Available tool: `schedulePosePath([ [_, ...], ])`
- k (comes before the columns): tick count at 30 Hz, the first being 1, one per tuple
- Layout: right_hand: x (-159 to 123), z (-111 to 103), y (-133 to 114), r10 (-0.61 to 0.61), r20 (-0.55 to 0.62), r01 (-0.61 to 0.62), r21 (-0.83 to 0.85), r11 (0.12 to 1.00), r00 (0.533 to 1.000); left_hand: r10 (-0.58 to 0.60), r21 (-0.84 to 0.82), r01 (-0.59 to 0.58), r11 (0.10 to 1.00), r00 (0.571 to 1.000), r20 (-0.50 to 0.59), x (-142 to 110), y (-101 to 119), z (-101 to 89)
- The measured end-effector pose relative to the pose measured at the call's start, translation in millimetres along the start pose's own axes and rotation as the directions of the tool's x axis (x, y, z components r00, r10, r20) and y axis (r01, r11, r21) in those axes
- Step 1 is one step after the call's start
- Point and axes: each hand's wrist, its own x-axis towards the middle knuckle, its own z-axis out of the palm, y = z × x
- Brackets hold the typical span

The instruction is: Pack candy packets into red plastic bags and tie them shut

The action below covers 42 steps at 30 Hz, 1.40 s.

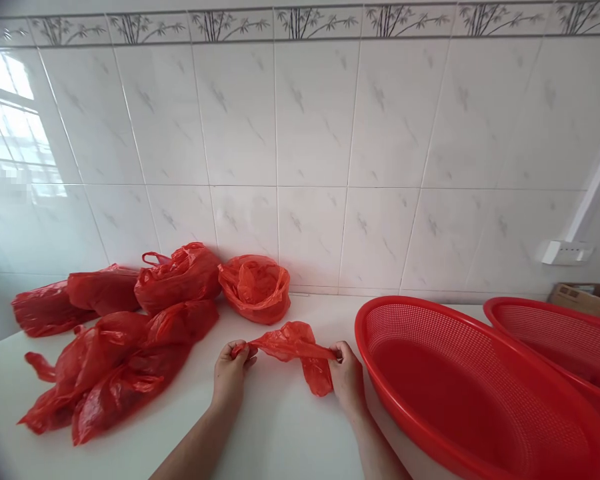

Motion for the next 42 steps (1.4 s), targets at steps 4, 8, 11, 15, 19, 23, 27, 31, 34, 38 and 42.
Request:
schedulePosePath([
  [4, 4, -3, 0, 0.054, -0.025, -0.053, 0.033, 0.998, 0.998, 0.010, -0.067, -0.015, 0.998, 0.997, -0.076, 9, 3, -6.0],
  [8, 3, -9, -5, 0.050, -0.011, -0.049, 0.054, 0.997, 0.999, 0.036, -0.096, -0.048, 0.994, 0.992, -0.123, 16, 7, -13.5],
  [11, 0, -15, -12, 0.006, 0.008, -0.007, 0.057, 0.998, 1.000, 0.033, -0.082, -0.044, 0.996, 0.991, -0.128, 16, 7, -16.5],
  [15, -3, -19, -16, -0.087, -0.126, 0.088, -0.001, 0.996, 0.988, -0.014, -0.075, 0.009, 0.997, 0.998, -0.068, 14, 6, -15.2],
  [19, -5, -9, -15, -0.113, -0.015, 0.113, -0.007, 0.994, 0.993, -0.133, -0.130, 0.158, 0.979, 0.975, 0.179, 4, 8, -5.2],
  [23, -16, 9, -22, -0.334, 0.095, 0.346, -0.165, 0.924, 0.938, -0.229, -0.127, 0.318, 0.940, 0.860, 0.456, -17, 15, 8.7],
  [27, -37, 33, -36, -0.634, 0.221, 0.665, -0.368, 0.650, 0.741, -0.238, -0.143, 0.408, 0.902, 0.745, 0.623, -30, 21, 14.9],
  [31, -59, 48, -49, -0.619, 0.466, 0.773, -0.333, 0.540, 0.632, -0.213, -0.221, 0.401, 0.889, 0.789, 0.576, -23, 20, 9.8],
  [34, -62, 47, -50, -0.542, 0.546, 0.752, -0.297, 0.588, 0.639, -0.179, -0.274, 0.342, 0.899, 0.856, 0.485, -10, 16, 2.6],
  [38, -45, 38, -38, -0.511, 0.388, 0.638, -0.373, 0.674, 0.767, -0.151, -0.279, 0.297, 0.913, 0.883, 0.444, -3, 13, -1.8],
  [42, -30, 30, -28, -0.487, 0.222, 0.532, -0.445, 0.720, 0.845, -0.136, -0.213, 0.280, 0.936, 0.846, 0.516, -11, 15, 2.4],
])
